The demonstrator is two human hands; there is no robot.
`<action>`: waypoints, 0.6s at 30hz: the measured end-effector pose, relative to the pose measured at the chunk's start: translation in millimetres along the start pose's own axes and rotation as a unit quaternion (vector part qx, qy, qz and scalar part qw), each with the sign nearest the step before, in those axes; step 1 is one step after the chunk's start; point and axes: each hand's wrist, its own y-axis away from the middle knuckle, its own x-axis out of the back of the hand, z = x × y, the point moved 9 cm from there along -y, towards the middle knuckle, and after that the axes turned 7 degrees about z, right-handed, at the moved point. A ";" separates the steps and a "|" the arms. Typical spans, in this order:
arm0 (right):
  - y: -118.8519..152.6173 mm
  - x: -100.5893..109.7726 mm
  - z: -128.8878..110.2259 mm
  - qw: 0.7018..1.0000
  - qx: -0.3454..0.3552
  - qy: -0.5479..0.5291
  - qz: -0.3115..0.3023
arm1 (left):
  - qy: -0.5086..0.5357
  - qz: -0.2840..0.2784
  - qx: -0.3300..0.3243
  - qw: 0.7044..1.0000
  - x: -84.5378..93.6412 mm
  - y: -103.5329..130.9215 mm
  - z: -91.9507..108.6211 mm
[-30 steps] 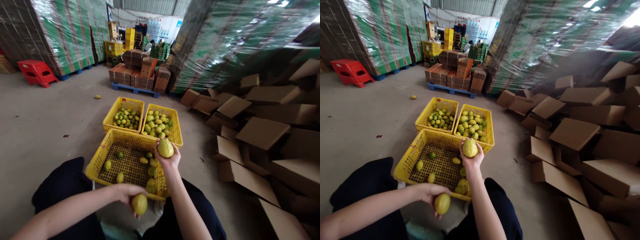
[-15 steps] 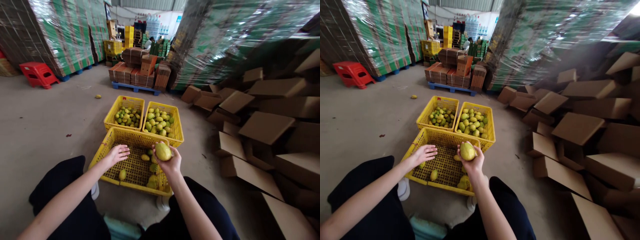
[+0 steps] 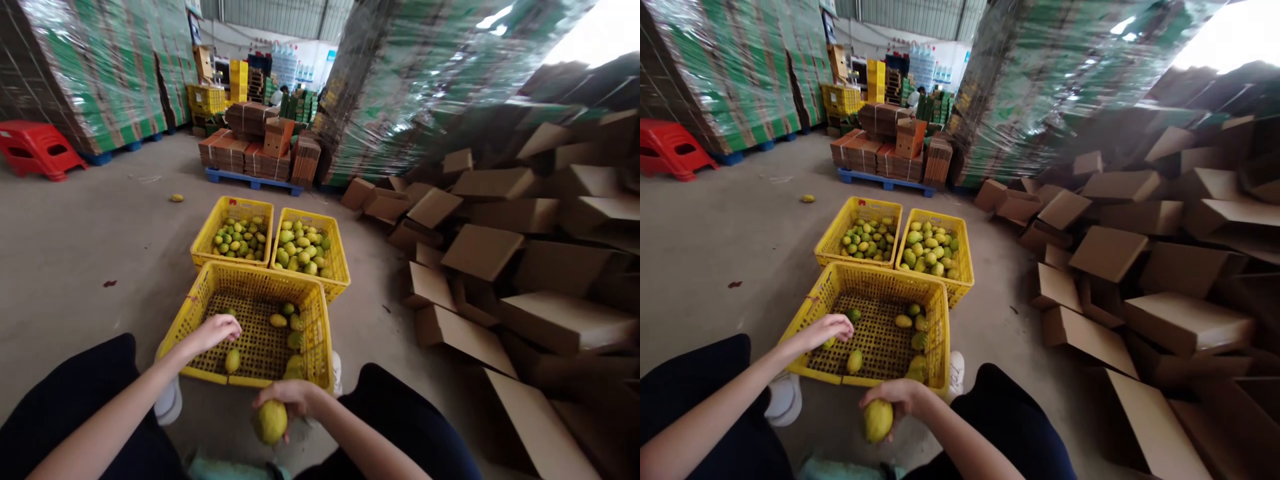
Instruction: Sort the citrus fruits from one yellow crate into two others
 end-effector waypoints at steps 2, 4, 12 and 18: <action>13.8 26.8 -19.3 0.998 0.038 -0.035 0.037 | -0.003 -0.018 -0.012 1.000 -4.2 6.0 4.9; 38.0 71.0 -54.0 0.981 0.121 -0.104 0.109 | -0.025 -0.026 -0.033 0.999 -5.9 12.4 10.5; 150.8 206.6 -105.8 0.753 0.356 -0.299 0.466 | -0.065 -0.043 -0.014 0.997 -3.8 5.8 -9.4; 177.1 177.2 -111.4 0.774 0.351 0.024 0.526 | -0.361 -0.030 -0.078 0.929 3.7 11.9 -18.6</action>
